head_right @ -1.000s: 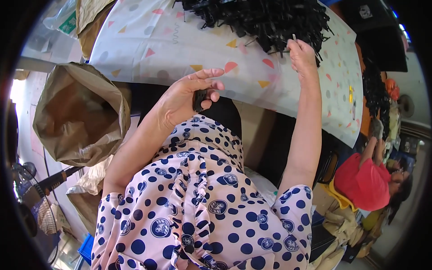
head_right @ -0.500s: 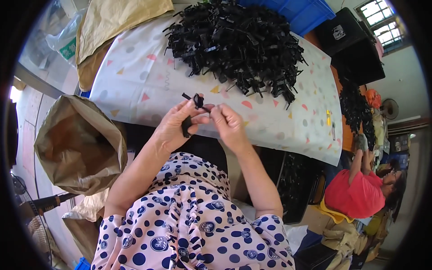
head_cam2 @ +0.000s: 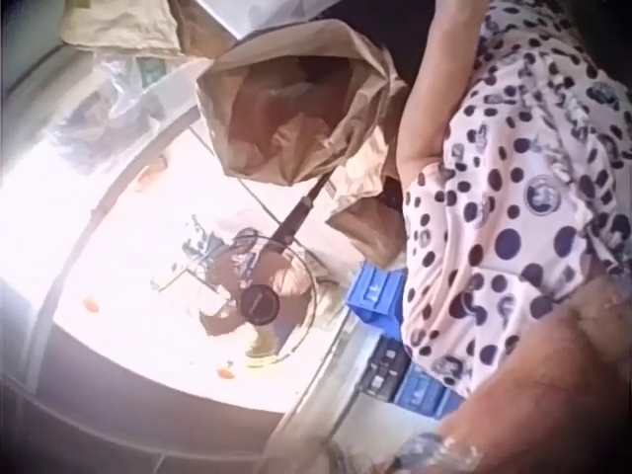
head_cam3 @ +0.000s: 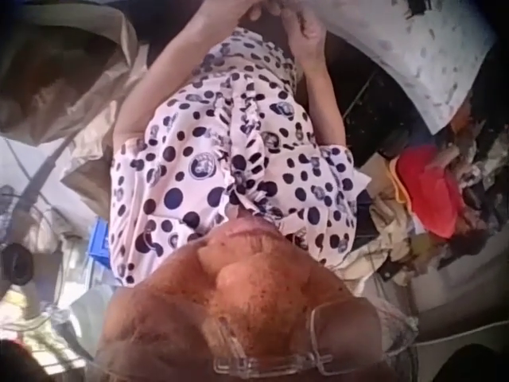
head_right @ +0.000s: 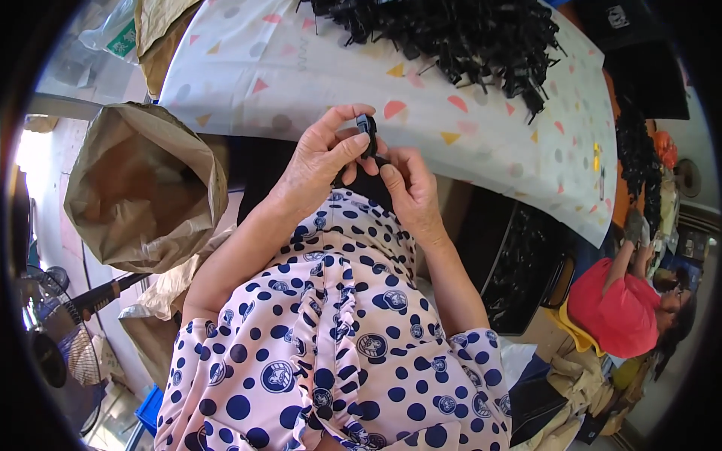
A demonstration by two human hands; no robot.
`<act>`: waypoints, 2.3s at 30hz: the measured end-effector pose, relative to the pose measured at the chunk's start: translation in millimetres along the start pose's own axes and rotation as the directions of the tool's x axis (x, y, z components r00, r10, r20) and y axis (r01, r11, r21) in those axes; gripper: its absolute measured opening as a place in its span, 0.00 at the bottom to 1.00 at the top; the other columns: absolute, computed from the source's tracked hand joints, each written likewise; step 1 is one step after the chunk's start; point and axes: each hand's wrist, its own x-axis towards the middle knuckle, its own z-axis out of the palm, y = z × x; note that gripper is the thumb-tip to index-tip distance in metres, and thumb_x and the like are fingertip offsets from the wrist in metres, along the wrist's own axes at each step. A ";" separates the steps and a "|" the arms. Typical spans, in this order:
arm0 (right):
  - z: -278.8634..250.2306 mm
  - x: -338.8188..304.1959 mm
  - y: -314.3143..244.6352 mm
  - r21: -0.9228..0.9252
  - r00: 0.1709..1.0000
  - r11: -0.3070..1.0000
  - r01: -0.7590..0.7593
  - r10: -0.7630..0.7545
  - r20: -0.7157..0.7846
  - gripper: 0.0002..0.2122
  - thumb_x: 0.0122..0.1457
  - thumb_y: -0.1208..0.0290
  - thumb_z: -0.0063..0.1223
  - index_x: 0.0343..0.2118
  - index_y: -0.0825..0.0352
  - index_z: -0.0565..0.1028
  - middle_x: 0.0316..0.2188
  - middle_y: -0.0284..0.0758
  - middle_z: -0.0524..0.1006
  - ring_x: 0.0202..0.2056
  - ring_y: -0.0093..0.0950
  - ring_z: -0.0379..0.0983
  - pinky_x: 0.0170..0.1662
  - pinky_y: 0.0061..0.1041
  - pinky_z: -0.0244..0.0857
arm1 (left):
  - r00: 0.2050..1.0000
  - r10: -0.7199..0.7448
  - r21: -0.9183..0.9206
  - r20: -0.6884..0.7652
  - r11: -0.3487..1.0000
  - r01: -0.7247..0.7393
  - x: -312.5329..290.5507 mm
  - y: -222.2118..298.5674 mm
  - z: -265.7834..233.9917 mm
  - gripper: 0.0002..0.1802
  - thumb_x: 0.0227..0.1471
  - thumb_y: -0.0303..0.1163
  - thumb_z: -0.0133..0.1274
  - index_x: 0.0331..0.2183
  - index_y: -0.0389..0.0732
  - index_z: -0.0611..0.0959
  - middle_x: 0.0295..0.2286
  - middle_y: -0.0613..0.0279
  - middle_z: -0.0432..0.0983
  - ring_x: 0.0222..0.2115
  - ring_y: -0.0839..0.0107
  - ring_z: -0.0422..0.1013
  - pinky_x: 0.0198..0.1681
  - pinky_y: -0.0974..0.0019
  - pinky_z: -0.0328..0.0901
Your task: Assembling small black plastic components by snapping pieces together at a workbench.
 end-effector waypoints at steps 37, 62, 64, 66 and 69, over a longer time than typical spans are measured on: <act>29.7 21.2 -31.0 0.106 0.981 0.988 -0.111 0.092 0.171 0.09 0.66 0.67 0.39 0.40 0.67 0.70 0.20 0.25 0.66 0.17 0.12 0.55 0.20 0.12 0.49 | 0.959 0.259 0.452 -0.117 0.873 -0.180 -24.0 7.2 -11.4 0.15 0.50 0.21 0.49 0.41 0.40 0.67 0.27 0.59 0.73 0.24 0.71 0.67 0.24 0.71 0.61; 37.0 41.1 -42.1 0.432 0.854 0.786 -0.442 0.221 0.472 0.14 0.58 0.64 0.55 0.43 0.68 0.73 0.23 0.23 0.71 0.20 0.10 0.64 0.20 0.08 0.50 | 0.996 -0.073 0.107 0.050 0.992 0.067 -55.5 35.9 -25.2 0.22 0.59 0.27 0.43 0.55 0.41 0.64 0.26 0.62 0.71 0.20 0.83 0.64 0.19 0.82 0.55; 41.2 45.9 -38.3 0.386 0.863 0.832 -0.400 0.199 0.464 0.16 0.57 0.63 0.56 0.45 0.68 0.73 0.23 0.22 0.71 0.21 0.10 0.65 0.21 0.08 0.51 | 0.999 -0.024 0.224 0.032 0.975 0.016 -56.0 33.0 -28.6 0.22 0.58 0.24 0.43 0.54 0.40 0.65 0.27 0.63 0.71 0.22 0.83 0.66 0.21 0.82 0.58; 50.6 48.0 -37.6 0.345 0.889 0.883 -0.317 0.150 0.434 0.17 0.58 0.63 0.55 0.46 0.68 0.72 0.23 0.21 0.70 0.21 0.09 0.62 0.20 0.08 0.49 | 0.998 0.058 0.374 -0.025 0.926 -0.044 -56.1 24.1 -33.2 0.21 0.56 0.19 0.43 0.52 0.37 0.68 0.29 0.63 0.73 0.26 0.81 0.69 0.28 0.79 0.64; 63.6 47.4 -36.0 0.245 0.924 0.931 -0.271 0.180 0.336 0.18 0.61 0.60 0.49 0.47 0.68 0.71 0.21 0.21 0.68 0.18 0.10 0.57 0.19 0.09 0.45 | 0.974 0.207 0.524 -0.097 0.842 -0.127 -57.2 20.8 -36.5 0.20 0.55 0.19 0.44 0.51 0.35 0.68 0.30 0.61 0.73 0.28 0.79 0.71 0.34 0.76 0.66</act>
